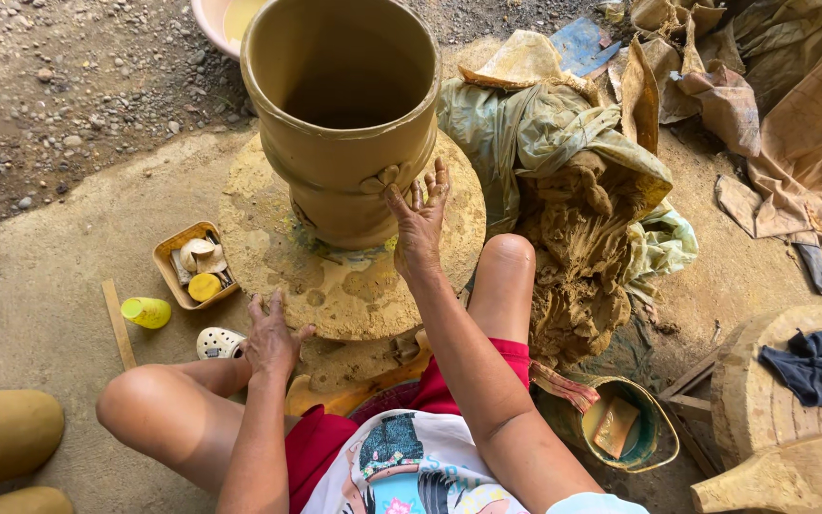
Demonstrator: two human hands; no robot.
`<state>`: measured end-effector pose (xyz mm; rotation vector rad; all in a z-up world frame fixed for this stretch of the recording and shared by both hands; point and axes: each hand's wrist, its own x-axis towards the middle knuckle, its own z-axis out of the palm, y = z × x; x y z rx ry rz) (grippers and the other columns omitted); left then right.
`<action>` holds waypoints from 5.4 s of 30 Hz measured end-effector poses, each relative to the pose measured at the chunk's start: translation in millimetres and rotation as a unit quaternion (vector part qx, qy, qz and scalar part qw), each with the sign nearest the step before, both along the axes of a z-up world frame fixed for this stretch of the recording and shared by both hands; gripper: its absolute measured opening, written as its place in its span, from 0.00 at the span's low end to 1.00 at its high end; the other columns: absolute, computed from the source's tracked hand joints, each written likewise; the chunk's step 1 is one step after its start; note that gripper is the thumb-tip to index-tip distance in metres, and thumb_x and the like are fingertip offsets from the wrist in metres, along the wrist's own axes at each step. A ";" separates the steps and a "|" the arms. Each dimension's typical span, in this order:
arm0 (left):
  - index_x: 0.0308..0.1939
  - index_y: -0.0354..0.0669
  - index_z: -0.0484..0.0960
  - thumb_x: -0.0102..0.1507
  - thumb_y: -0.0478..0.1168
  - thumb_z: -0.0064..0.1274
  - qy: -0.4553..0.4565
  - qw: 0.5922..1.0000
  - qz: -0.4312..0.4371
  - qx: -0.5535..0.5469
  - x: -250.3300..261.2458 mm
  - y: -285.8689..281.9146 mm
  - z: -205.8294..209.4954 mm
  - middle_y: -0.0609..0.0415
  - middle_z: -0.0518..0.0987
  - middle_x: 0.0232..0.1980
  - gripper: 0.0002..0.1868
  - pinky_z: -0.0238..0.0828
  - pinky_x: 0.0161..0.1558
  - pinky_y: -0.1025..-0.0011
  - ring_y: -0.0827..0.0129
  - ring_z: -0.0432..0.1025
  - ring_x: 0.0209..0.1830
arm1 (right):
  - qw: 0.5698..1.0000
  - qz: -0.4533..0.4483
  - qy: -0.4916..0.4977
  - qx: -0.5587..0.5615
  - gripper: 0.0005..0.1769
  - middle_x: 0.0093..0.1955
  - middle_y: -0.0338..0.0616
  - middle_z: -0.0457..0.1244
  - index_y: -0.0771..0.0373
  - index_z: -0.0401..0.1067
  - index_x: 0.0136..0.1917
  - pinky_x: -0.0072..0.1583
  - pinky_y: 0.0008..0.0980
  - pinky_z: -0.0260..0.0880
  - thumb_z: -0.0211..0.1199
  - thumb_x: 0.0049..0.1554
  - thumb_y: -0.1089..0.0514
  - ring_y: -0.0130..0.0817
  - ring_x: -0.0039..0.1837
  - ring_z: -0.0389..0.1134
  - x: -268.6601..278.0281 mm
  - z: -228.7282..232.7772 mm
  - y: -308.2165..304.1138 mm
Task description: The person attaches clay pieces to the exterior of a cylindrical clay vessel on a manual wheel and uses a wooden tool to refine a clay coil.
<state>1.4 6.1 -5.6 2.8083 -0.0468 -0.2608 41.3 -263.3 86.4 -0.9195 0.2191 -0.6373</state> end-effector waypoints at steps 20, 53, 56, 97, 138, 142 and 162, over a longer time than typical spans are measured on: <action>0.78 0.65 0.58 0.51 0.59 0.70 0.018 1.000 0.010 -0.008 4.0 4.0 -7.0 0.50 0.51 0.80 0.54 0.71 0.60 0.44 0.47 0.69 0.67 | 0.802 -0.156 0.094 -0.569 0.41 0.89 0.54 0.21 0.41 0.41 0.87 0.84 0.66 0.33 0.48 0.68 0.30 0.56 0.89 0.19 -48.8 4.3 11.7; 0.79 0.59 0.54 0.53 0.63 0.67 0.004 1.000 -0.002 0.012 -12.0 -12.8 -7.1 0.43 0.54 0.76 0.56 0.70 0.59 0.43 0.46 0.66 0.68 | 0.662 -0.229 0.063 -0.711 0.41 0.88 0.57 0.18 0.37 0.37 0.87 0.84 0.72 0.28 0.52 0.69 0.34 0.66 0.88 0.18 -36.9 11.6 28.9; 0.80 0.60 0.53 0.54 0.65 0.65 0.033 0.999 0.002 0.025 -15.1 -13.8 -3.7 0.43 0.53 0.78 0.56 0.71 0.60 0.45 0.47 0.68 0.66 | 0.680 -0.200 0.074 -0.702 0.41 0.88 0.58 0.18 0.38 0.38 0.87 0.83 0.70 0.29 0.53 0.70 0.35 0.67 0.88 0.17 -47.0 7.3 31.3; 0.78 0.44 0.58 0.58 0.59 0.63 -0.021 0.992 -0.104 0.071 -55.7 -43.3 -14.9 0.37 0.67 0.60 0.51 0.78 0.33 0.66 0.60 0.77 0.36 | 0.995 0.022 0.052 -0.078 0.45 0.88 0.46 0.41 0.55 0.50 0.83 0.79 0.48 0.44 0.60 0.61 0.37 0.47 0.87 0.40 -0.1 -53.3 -53.5; 0.50 0.44 0.83 0.62 0.35 0.56 -0.052 0.914 -0.264 -0.304 -110.2 -79.5 -7.5 0.51 0.83 0.45 0.12 0.77 0.44 0.63 0.57 0.79 0.43 | 0.712 -0.184 -0.242 -0.633 0.17 0.70 0.46 0.59 0.53 0.68 0.68 0.69 0.41 0.72 0.61 0.67 0.54 0.43 0.72 0.62 -87.6 236.0 2.7; 0.50 0.42 0.83 0.62 0.33 0.56 -0.093 0.898 -0.250 -0.349 -107.9 -69.2 -7.3 0.47 0.82 0.45 0.12 0.76 0.45 0.60 0.52 0.78 0.45 | 0.879 -0.232 -0.205 -0.364 0.19 0.71 0.45 0.61 0.57 0.65 0.74 0.71 0.39 0.72 0.60 0.71 0.60 0.38 0.73 0.64 -46.6 186.1 -78.7; 0.56 0.42 0.81 0.69 0.43 0.52 -0.142 0.914 -0.177 -0.337 -104.3 -65.2 -42.4 0.43 0.82 0.52 0.14 0.77 0.53 0.58 0.50 0.78 0.53 | 0.796 -0.086 0.141 -0.582 0.42 0.79 0.59 0.48 0.59 0.52 0.81 0.76 0.49 0.51 0.66 0.58 0.63 0.57 0.79 0.48 -29.9 -45.4 -32.1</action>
